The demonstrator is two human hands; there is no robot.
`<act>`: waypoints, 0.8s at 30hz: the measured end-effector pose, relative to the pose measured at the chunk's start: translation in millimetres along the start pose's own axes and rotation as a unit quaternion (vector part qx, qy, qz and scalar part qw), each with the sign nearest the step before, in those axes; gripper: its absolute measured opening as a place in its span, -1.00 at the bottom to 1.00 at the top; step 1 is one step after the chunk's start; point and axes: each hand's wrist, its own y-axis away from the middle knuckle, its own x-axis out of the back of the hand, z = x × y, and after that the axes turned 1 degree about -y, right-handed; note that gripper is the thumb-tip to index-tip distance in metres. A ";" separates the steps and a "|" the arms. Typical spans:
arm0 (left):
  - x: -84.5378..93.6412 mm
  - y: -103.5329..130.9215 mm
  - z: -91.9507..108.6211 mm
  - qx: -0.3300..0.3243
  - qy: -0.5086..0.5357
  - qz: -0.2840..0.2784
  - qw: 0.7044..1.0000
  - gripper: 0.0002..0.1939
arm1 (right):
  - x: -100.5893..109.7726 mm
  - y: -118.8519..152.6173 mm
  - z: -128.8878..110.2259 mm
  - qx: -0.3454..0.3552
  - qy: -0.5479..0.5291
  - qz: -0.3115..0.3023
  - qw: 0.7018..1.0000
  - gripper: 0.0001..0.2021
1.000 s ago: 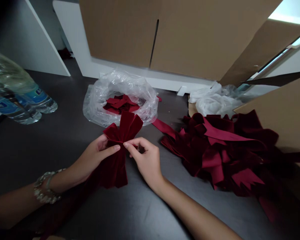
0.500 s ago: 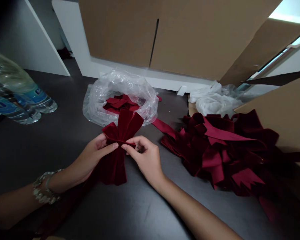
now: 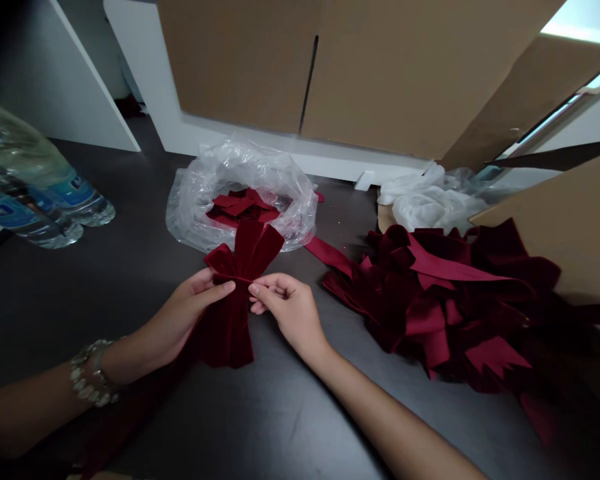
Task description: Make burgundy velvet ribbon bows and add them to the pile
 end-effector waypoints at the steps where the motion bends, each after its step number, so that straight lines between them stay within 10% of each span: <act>1: 0.2 -0.3 0.4 0.005 0.005 0.001 1.000 -0.76 | 1.7 -1.4 0.8 -0.015 -0.020 -0.017 1.000 -0.77; 7: 0.5 -0.2 2.3 0.026 0.023 0.007 0.999 -0.74 | 8.9 -4.1 2.2 -0.074 -0.096 -0.082 0.989 -0.79; 24: -1.6 0.7 -1.3 -0.015 0.046 -0.038 0.998 -0.68 | -5.4 8.5 2.7 -0.041 -0.092 -0.008 0.995 -0.78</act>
